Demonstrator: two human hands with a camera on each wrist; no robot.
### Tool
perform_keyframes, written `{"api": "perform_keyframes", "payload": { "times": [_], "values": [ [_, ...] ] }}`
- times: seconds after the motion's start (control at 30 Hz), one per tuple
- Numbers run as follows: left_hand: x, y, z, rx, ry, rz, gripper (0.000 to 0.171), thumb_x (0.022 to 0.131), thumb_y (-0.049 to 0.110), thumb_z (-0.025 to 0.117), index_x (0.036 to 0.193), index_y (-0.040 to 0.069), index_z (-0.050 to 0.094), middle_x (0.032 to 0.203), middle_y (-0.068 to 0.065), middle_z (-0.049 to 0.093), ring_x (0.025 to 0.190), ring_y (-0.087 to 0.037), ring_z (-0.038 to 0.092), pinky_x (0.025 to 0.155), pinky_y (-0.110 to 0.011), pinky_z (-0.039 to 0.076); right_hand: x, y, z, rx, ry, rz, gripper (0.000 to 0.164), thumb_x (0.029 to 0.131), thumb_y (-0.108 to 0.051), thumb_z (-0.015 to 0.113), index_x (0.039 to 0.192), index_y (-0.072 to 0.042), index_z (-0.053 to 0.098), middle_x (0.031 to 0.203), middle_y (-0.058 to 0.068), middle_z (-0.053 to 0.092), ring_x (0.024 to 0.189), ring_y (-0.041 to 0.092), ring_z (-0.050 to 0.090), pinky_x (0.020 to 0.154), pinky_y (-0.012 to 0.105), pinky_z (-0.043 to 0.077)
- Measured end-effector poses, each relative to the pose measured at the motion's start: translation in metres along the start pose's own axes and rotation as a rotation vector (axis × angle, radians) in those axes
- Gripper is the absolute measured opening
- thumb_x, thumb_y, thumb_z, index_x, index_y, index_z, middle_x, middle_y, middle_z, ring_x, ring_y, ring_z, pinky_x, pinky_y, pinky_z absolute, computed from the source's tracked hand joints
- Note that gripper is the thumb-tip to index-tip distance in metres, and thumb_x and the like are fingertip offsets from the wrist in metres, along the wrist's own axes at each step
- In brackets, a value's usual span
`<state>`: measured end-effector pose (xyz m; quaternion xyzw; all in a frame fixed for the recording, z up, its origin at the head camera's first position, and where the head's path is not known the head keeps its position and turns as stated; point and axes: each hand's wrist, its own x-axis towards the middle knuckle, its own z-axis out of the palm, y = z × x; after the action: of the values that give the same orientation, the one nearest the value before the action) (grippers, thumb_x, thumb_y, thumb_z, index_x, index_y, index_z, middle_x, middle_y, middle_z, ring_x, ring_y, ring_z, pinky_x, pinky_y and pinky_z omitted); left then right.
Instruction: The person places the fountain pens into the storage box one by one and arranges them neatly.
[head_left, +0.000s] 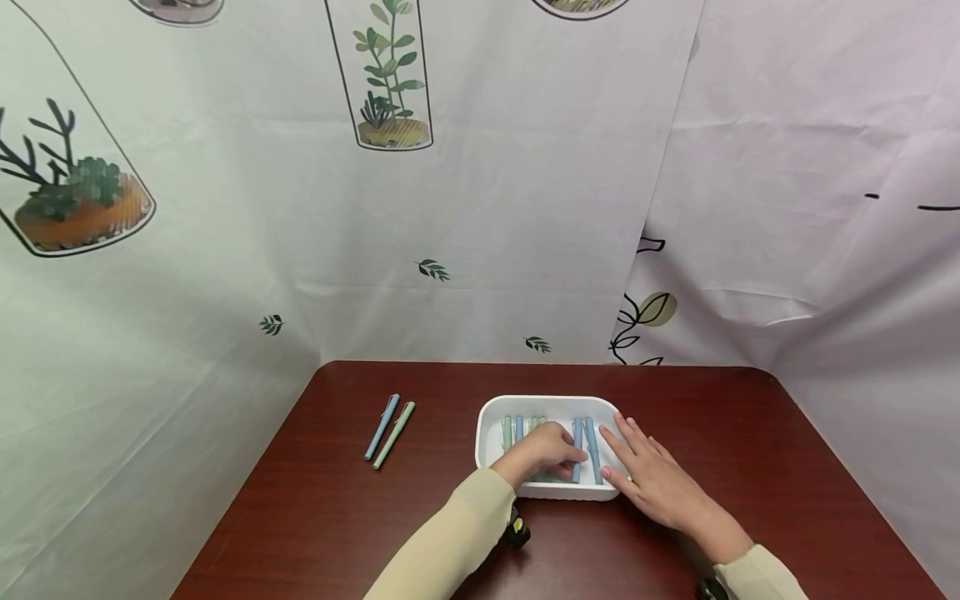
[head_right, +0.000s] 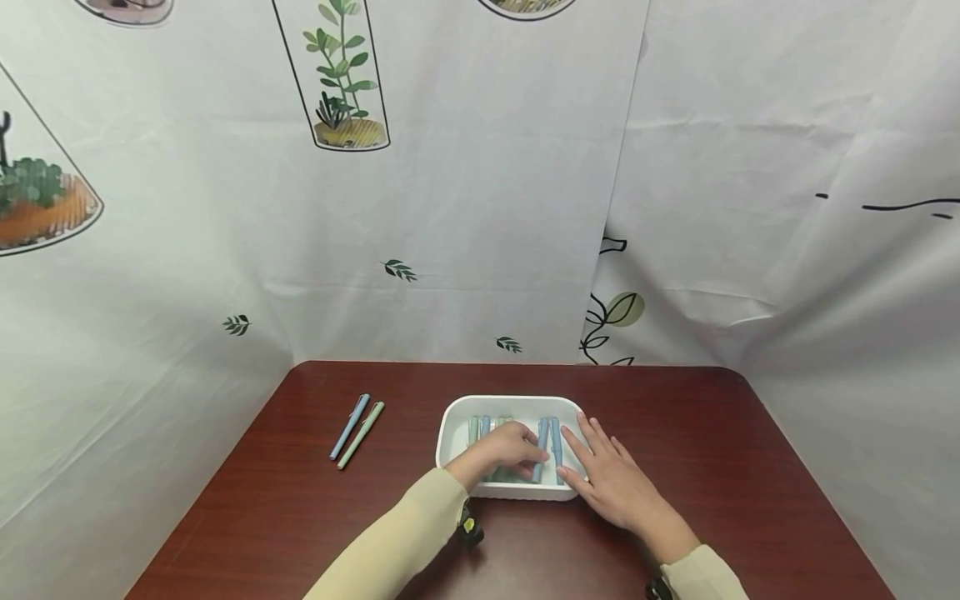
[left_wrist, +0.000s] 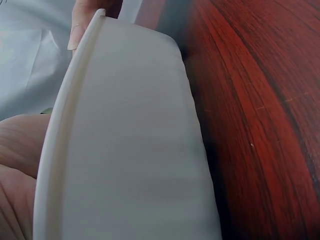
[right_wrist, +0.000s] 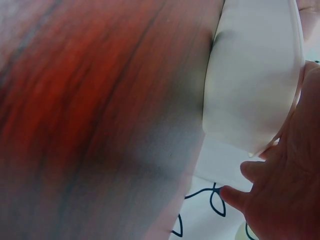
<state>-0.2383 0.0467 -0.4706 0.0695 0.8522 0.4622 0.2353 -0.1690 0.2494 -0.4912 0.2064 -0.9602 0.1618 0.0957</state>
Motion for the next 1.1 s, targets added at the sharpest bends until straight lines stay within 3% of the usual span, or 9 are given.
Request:
{"api": "perform_keyframes", "payload": {
  "times": [0.23, 0.53, 0.67, 0.83, 1.1],
  "values": [
    [0.0010, 0.0026, 0.0026, 0.020, -0.006, -0.009, 0.022, 0.092, 0.014, 0.076, 0.080, 0.005, 0.060, 0.057, -0.004, 0.060, 0.044, -0.009, 0.055, 0.047, -0.021, 0.049, 0.0007, 0.0002, 0.0001, 0.004, 0.009, -0.008, 0.063, 0.103, -0.045, 0.055, 0.155, -0.012, 0.044, 0.164, 0.020, 0.027, 0.146, 0.048, 0.031, 0.109, 0.066, 0.035],
    [0.0040, 0.0034, 0.0070, 0.048, -0.012, -0.009, 0.026, 0.093, 0.016, 0.074, 0.073, 0.007, 0.060, 0.054, -0.004, 0.060, 0.042, -0.009, 0.056, 0.044, -0.020, 0.047, 0.0006, 0.0013, 0.0021, 0.001, 0.022, -0.036, 0.062, 0.103, -0.043, 0.056, 0.154, -0.010, 0.045, 0.163, 0.022, 0.028, 0.145, 0.049, 0.032, 0.109, 0.062, 0.037],
    [0.0034, 0.0047, 0.0090, 0.042, -0.013, -0.003, 0.019, 0.093, 0.014, 0.074, 0.088, 0.000, 0.064, 0.055, -0.006, 0.063, 0.042, -0.010, 0.057, 0.044, -0.021, 0.049, 0.0006, 0.0010, 0.0023, 0.005, 0.025, -0.040, 0.062, 0.103, -0.043, 0.056, 0.154, -0.010, 0.045, 0.163, 0.023, 0.028, 0.145, 0.050, 0.033, 0.109, 0.063, 0.037],
    [0.0031, 0.0048, 0.0104, 0.071, 0.008, -0.008, 0.033, 0.092, 0.014, 0.076, 0.114, -0.006, 0.062, 0.059, -0.008, 0.066, 0.042, -0.010, 0.059, 0.046, -0.022, 0.051, 0.0008, 0.0006, 0.0022, 0.010, 0.024, -0.039, 0.062, 0.103, -0.042, 0.056, 0.154, -0.009, 0.044, 0.163, 0.023, 0.028, 0.145, 0.050, 0.033, 0.109, 0.062, 0.038],
    [0.0012, 0.0035, 0.0068, 0.118, 0.020, -0.015, 0.045, 0.091, 0.017, 0.077, 0.124, -0.008, 0.059, 0.064, -0.007, 0.067, 0.047, -0.013, 0.064, 0.053, -0.023, 0.053, 0.0003, 0.0012, 0.0020, 0.019, 0.005, -0.017, 0.063, 0.103, -0.045, 0.055, 0.155, -0.011, 0.042, 0.164, 0.021, 0.026, 0.146, 0.049, 0.031, 0.109, 0.063, 0.037]
  ]
}}
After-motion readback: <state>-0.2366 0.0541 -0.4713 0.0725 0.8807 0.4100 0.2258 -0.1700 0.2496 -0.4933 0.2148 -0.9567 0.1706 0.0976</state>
